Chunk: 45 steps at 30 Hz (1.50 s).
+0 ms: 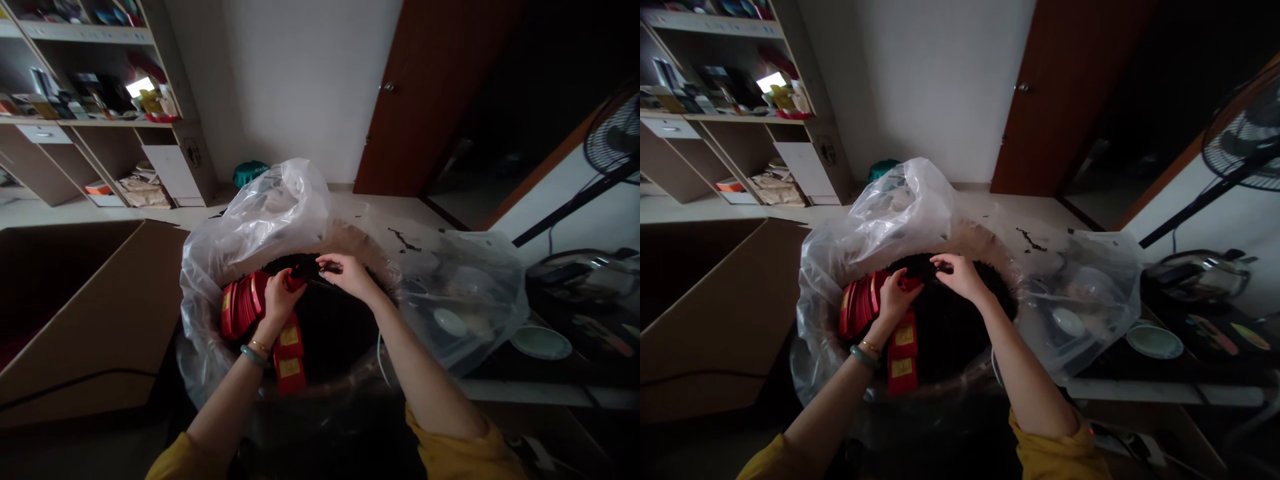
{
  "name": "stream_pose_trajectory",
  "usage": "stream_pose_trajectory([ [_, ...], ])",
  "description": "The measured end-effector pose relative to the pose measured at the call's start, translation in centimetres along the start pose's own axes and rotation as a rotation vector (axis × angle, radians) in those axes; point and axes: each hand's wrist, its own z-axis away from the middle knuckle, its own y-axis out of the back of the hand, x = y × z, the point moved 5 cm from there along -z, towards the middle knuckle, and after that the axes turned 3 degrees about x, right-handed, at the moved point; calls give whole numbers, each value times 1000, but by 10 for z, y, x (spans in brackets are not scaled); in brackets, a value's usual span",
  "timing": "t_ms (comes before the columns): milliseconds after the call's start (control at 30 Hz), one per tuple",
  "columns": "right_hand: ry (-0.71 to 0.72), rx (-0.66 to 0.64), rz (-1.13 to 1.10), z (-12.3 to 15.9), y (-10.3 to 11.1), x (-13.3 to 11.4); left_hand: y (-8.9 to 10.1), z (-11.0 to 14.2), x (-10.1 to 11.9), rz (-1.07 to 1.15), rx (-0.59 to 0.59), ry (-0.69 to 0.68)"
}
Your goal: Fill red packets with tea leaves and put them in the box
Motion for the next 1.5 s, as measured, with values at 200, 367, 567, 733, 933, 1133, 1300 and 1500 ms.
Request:
stream_pose_trajectory([
  [200,106,50,178,11,-21,-13,-5,10,6,15,87,-43],
  [367,97,51,260,15,-45,-15,-12,16,13,-56,80,-79],
  [567,-20,139,128,10,-30,-8,-13,18,13,-36,-13,-87],
  [733,-48,179,54,7,-21,-6,-13,17,10,-58,-56,-68],
  [933,123,290,-7,10,-19,-23,-12,16,13,-81,-60,-78],
  [1133,207,153,24,11,-31,-22,-11,19,17,-54,-66,-88],
  [1300,281,80,383,15,-36,-29,-9,18,12,-23,-75,-44],
  [1500,123,103,481,16,-39,-17,-4,20,14,-31,-60,-48],
])
